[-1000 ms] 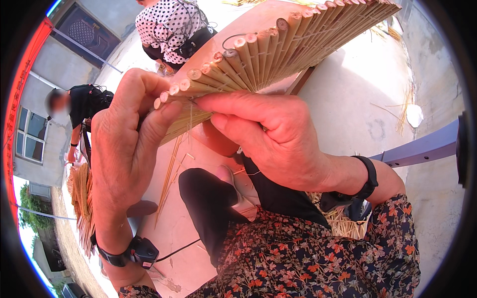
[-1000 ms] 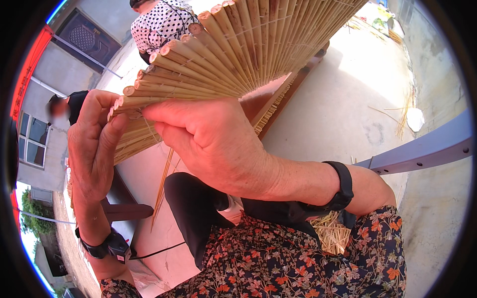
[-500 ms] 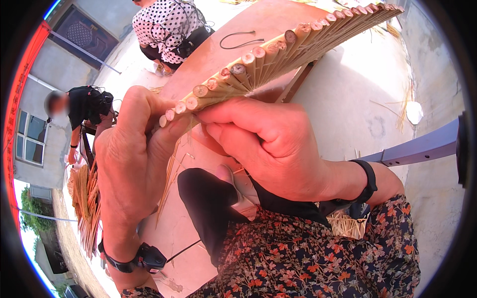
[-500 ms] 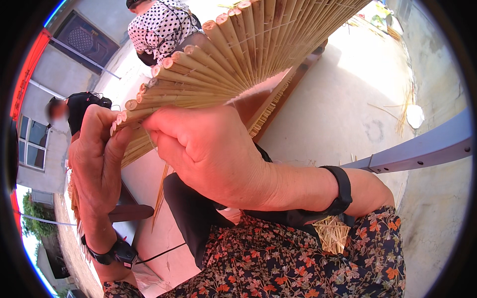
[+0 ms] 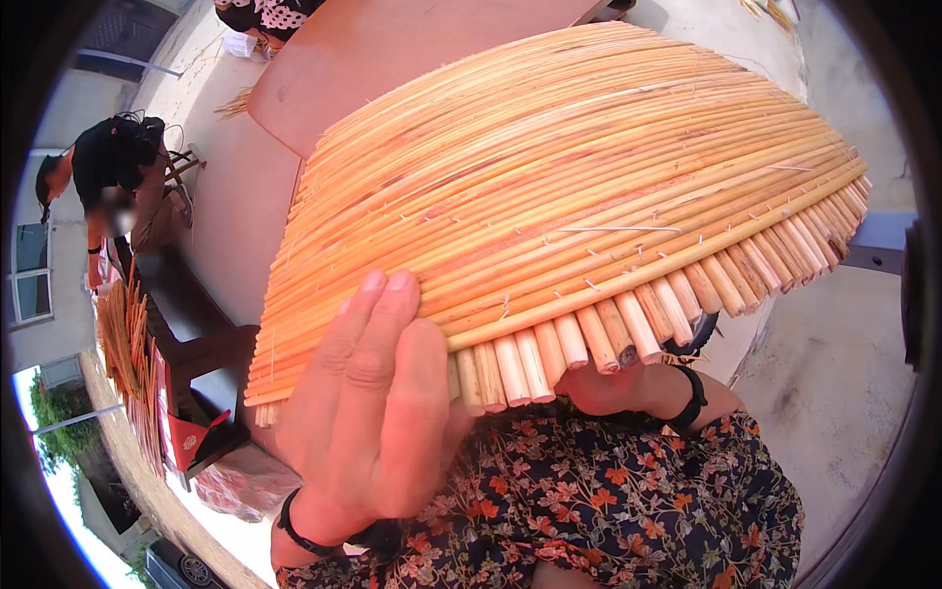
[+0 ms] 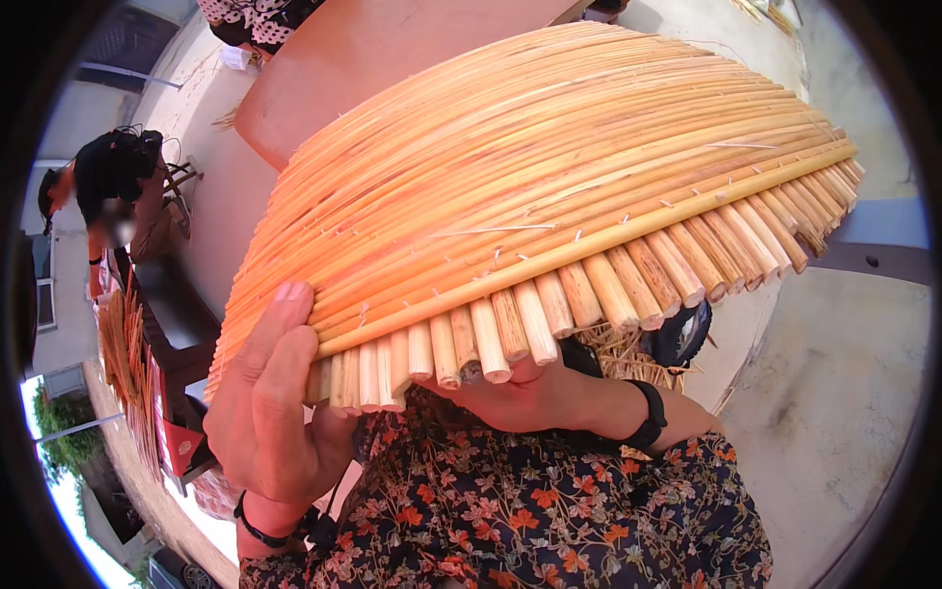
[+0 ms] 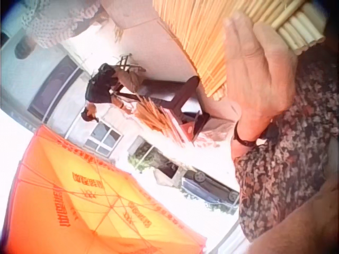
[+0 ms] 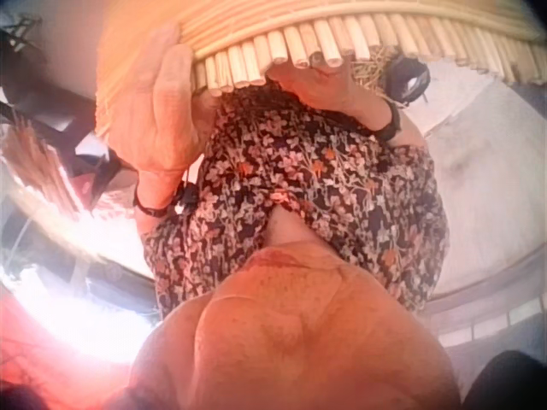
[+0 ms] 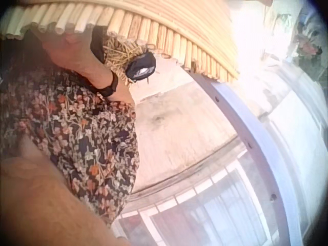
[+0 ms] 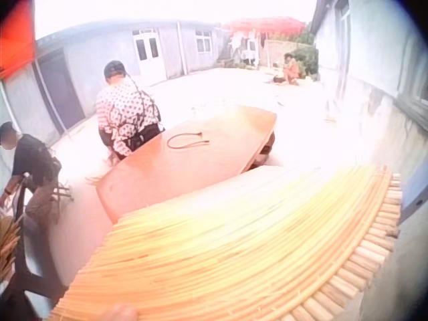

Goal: The person sits on the ground and weaves a bamboo mat by hand. They hold a partially completed mat and use a needle with white thread to stitch the bamboo strips together, securing the edges and structure.

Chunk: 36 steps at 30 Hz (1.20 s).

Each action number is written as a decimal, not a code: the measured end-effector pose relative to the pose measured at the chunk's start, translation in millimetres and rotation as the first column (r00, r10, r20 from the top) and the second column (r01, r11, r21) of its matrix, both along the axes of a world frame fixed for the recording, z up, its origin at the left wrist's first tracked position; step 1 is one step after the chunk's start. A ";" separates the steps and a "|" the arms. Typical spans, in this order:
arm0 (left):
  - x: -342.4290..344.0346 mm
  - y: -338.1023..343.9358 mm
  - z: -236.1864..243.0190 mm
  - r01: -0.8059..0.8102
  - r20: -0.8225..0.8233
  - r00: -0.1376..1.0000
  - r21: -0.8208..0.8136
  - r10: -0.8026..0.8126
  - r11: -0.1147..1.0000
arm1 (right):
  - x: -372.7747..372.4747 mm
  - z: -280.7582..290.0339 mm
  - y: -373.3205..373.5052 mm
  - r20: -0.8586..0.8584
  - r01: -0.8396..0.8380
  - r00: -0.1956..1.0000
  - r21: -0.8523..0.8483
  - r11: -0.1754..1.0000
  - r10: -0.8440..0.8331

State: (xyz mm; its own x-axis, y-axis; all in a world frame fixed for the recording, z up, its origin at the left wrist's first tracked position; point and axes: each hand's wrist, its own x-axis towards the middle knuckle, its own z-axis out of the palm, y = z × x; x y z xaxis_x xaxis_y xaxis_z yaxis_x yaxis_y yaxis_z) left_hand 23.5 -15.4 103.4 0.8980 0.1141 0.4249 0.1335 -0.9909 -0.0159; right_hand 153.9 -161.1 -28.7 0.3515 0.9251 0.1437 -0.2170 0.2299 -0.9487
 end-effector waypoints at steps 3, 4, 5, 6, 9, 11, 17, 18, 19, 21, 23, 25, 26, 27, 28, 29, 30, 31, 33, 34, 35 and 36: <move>-0.6 -2.6 -10.5 0.016 -0.005 1.000 -0.013 -0.016 1.000 | 17.8 -0.3 -15.5 -0.017 -0.244 0.970 -0.136 0.960 0.244; 1.3 -3.4 -13.5 0.018 -0.006 1.000 -0.027 -0.018 0.999 | 21.3 -4.3 -21.0 -0.066 -0.263 0.964 -0.103 0.959 0.257; -1.0 -4.0 -15.8 0.021 0.000 1.000 -0.034 -0.021 0.999 | 19.2 -7.5 -23.5 -0.069 -0.260 0.964 -0.067 0.963 0.256; -2.8 -4.8 -17.3 0.025 0.007 1.000 -0.041 -0.025 0.999 | 17.9 -10.5 -26.7 -0.074 -0.256 0.965 -0.030 0.966 0.253; -5.2 -8.7 -17.8 0.011 0.013 1.000 -0.065 -0.010 0.998 | 10.1 -25.1 -28.8 0.254 -0.157 0.954 -0.017 0.987 0.156; -9.7 -8.2 -13.6 0.018 -0.067 0.997 -0.110 -0.026 0.994 | -7.3 -39.5 -35.2 0.708 0.006 0.704 -0.083 0.997 0.055; -13.1 -4.5 -12.4 0.053 -0.103 0.993 -0.094 -0.063 0.994 | -36.1 -87.4 -49.3 0.801 0.222 -0.599 0.184 0.958 -0.015; -12.3 -4.1 -12.3 0.064 -0.097 0.993 -0.088 -0.073 0.994 | -34.1 -90.3 -46.3 0.864 0.208 -0.499 0.192 0.959 -0.065; -11.4 -4.3 -11.0 0.065 -0.108 0.991 -0.089 -0.075 0.994 | -32.4 -92.6 -43.3 0.913 0.188 -0.391 0.203 0.961 -0.116; -10.2 -4.5 -7.9 0.066 -0.127 0.989 -0.094 -0.078 0.993 | -33.9 -87.8 -35.7 0.979 0.194 0.107 0.152 0.969 -0.175; -10.8 -2.9 -11.4 0.075 -0.106 0.991 -0.085 -0.084 0.994 | -30.2 -65.9 -37.0 0.988 0.234 -0.033 0.155 0.960 -0.152; -12.6 -3.9 -13.7 0.082 -0.101 0.991 -0.072 -0.089 0.994 | -20.3 -48.6 -41.4 0.984 0.207 -0.159 0.117 0.971 -0.084; -13.2 -4.1 -15.1 0.088 -0.105 0.990 -0.067 -0.095 0.994 | -13.9 -42.0 -41.7 0.983 0.196 -0.172 0.098 0.976 -0.065; -12.8 -4.0 -15.7 0.099 -0.109 0.989 -0.060 -0.105 0.993 | -12.2 -38.4 -42.5 0.994 0.184 -0.089 0.076 0.980 -0.060; -12.0 -3.3 -16.0 0.105 -0.095 0.989 -0.054 -0.110 0.993 | -12.2 -33.9 -43.0 0.998 0.166 0.026 0.050 0.985 -0.055; -10.7 -2.0 -16.2 0.111 -0.081 0.990 -0.049 -0.115 0.993 | -13.8 -32.3 -43.3 0.984 0.142 0.170 0.024 0.990 -0.048; -11.5 -2.4 -17.5 0.103 -0.071 0.992 -0.043 -0.106 0.994 | -16.1 -33.2 -42.2 0.948 0.102 0.316 -0.001 0.995 -0.031; -13.0 -2.8 -17.2 0.089 -0.078 0.993 -0.039 -0.092 0.995 | -19.5 -33.3 -41.7 0.902 0.063 0.432 -0.018 0.998 -0.011; -17.0 -3.0 -15.7 0.056 -0.092 0.994 -0.031 -0.059 0.998 | -28.4 -36.7 -37.0 0.814 -0.009 0.579 -0.046 0.999 0.043; -19.7 -3.2 -16.2 0.041 -0.094 0.995 -0.037 -0.045 0.998 | -33.2 -39.2 -34.9 0.774 -0.044 0.630 -0.055 0.998 0.070; -4.3 2.4 -13.0 0.154 -0.063 0.986 -0.036 -0.156 0.987 | -37.5 -34.4 -40.2 0.755 0.049 0.656 -0.058 0.997 0.012; -8.3 2.1 -13.7 0.134 -0.065 0.989 -0.042 -0.136 0.990 | -40.1 -36.6 -38.1 0.716 0.007 0.697 -0.063 0.998 0.041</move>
State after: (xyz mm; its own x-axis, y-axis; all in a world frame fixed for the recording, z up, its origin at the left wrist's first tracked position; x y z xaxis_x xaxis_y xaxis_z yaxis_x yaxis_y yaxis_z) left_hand 15.2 -13.3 89.7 0.9326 0.0046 0.3608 -0.0016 -0.9999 0.0169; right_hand 113.8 -199.2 -65.2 0.1480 0.9446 0.2930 0.5303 0.1742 -0.8297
